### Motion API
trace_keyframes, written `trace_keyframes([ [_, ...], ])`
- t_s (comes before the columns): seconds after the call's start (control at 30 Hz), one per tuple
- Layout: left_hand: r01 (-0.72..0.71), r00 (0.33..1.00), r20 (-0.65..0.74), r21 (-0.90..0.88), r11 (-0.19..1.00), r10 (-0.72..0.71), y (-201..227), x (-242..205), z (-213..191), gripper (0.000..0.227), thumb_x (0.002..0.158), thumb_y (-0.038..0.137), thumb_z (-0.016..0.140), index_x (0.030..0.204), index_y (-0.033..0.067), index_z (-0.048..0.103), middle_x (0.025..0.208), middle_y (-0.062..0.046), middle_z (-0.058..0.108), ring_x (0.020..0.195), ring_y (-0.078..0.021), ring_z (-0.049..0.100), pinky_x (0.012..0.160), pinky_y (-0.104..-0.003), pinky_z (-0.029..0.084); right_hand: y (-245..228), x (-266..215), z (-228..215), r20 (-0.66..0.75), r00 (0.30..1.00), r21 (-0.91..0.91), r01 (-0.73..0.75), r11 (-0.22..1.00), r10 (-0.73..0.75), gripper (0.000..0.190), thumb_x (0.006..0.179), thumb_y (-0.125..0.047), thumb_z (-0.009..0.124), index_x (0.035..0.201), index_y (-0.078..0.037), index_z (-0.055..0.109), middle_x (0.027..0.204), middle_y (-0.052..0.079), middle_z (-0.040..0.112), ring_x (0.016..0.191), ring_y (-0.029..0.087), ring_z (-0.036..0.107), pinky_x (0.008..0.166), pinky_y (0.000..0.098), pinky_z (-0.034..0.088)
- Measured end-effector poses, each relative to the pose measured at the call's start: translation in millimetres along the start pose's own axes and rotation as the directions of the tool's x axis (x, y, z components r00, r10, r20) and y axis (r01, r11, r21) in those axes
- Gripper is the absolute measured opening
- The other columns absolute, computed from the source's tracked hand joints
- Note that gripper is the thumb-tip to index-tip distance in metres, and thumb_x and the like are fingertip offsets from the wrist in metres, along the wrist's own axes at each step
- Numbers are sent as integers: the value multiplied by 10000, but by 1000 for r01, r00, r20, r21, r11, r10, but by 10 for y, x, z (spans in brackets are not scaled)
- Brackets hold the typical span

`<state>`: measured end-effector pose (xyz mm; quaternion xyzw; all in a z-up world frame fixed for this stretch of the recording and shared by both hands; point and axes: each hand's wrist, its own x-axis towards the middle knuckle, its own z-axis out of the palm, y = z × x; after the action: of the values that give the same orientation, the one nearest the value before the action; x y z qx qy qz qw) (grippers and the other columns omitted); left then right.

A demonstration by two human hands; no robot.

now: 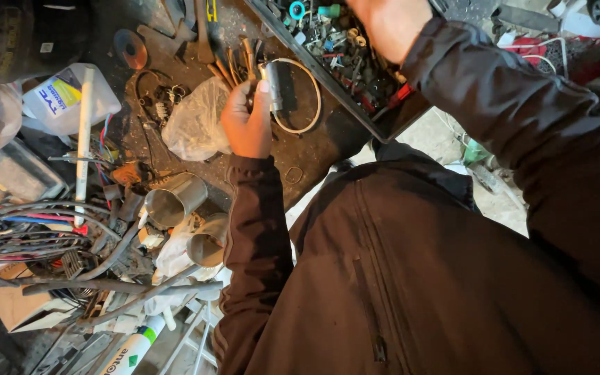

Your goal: The person organizes various tools and hardware on a cluttered workbench. They pick up and place items such as pliers, screwdrivers, and a red toolbox, then sort through a plastic bag containing small metal parts and wires.

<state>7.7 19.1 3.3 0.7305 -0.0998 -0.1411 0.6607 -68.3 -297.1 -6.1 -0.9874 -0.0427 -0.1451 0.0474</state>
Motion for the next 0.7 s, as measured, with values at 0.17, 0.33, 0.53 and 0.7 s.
trace_keyframes([
  [0.17,-52,999,2,-29,998,52,36,-82,-62,235,1031,194,705,1080,-36,711,920,8,704,817,-46,608,722,-220,507,-285,-100,-365,-99,982,108,172,979,-162,199,984,-96,619,1164,-26,665,1150,145,688,1118,302,653,945,408,533],
  [0.33,-34,999,-27,-6,999,34,-26,-109,-88,238,1026,186,711,1069,-48,720,921,-4,704,830,-57,604,736,-230,509,-286,-324,-26,186,920,37,345,938,-346,294,832,-131,643,1116,-67,683,1080,90,702,1242,274,637,1185,448,416],
  [0.53,-16,1000,17,-75,997,17,-10,-113,74,233,1020,184,702,1089,-39,701,935,4,699,834,-53,614,747,-221,512,-95,-110,-141,173,941,58,287,956,-292,370,808,-195,689,1152,-57,681,1101,119,707,1145,328,637,952,422,506],
  [0.7,16,999,46,-98,995,-12,-126,-135,104,212,1023,170,710,1088,-31,711,938,23,676,838,-43,587,744,-211,489,-110,104,-294,211,977,149,-60,987,28,256,1051,-237,694,1223,-51,662,1067,163,683,1007,358,643,810,460,545],
])
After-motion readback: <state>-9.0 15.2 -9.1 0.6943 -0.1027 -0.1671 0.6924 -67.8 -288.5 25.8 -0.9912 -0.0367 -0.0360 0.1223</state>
